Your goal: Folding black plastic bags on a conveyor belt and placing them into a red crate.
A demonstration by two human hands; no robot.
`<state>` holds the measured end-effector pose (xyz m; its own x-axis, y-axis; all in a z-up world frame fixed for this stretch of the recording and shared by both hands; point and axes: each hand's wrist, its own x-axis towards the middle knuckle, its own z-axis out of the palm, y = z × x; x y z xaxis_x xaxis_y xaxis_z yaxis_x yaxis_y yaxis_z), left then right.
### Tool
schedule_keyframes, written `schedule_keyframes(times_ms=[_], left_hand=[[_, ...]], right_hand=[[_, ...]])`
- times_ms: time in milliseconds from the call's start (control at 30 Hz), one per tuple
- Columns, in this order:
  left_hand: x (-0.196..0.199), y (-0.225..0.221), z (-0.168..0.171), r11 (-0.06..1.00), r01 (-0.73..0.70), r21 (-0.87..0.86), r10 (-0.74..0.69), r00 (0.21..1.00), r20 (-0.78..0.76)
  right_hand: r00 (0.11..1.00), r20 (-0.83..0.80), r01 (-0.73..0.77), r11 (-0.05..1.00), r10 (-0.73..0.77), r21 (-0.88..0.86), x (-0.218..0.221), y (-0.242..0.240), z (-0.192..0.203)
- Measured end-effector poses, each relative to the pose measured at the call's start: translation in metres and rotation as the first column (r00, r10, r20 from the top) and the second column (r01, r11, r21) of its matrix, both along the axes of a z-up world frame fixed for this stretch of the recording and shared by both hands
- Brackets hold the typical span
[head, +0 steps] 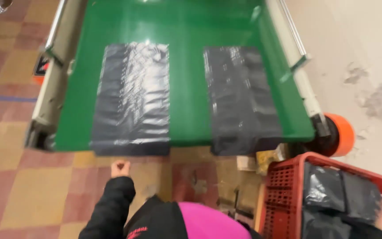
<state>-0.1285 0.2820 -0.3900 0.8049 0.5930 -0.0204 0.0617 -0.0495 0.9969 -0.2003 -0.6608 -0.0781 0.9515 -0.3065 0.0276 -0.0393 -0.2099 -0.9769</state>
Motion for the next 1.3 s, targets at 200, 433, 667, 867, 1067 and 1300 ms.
schedule_keyframes(times_ms=[200, 433, 667, 867, 1067, 1300], left_hand=[[0.033, 0.101, -0.016, 0.985, 0.01, -0.172, -0.006, 1.0, 0.019], [0.056, 0.125, -0.028, 0.965, -0.061, -0.254, 0.005, 0.976, -0.217], [-0.013, 0.119, 0.06, 0.952, 0.183, 0.247, -0.183, 0.983, -0.023], [-0.033, 0.122, 0.267, 0.759, 0.088, 0.645, -0.409, 0.835, 0.368], [0.095, 0.131, 0.274, 0.907, 0.407, 0.111, -0.421, 0.854, 0.306], [0.281, 0.153, 0.2, 0.895, 0.114, 0.431, -0.24, 0.938, 0.251]], right_hand=[[0.915, -0.281, -0.384, 0.838, 0.289, -0.389, 0.087, 0.448, -0.063], [0.76, -0.383, -0.292, 0.802, 0.526, 0.522, 0.175, 0.623, -0.348], [0.886, -0.344, -0.314, 0.948, 0.311, 0.049, 0.131, 0.661, -0.287], [0.794, 0.386, -0.452, 0.88, 0.47, -0.142, 0.097, 0.631, -0.14], [0.857, 0.248, -0.511, 0.683, 0.452, 0.522, 0.263, 0.664, -0.089], [0.892, 0.112, -0.443, 0.896, 0.439, 0.014, 0.463, 0.72, -0.129]])
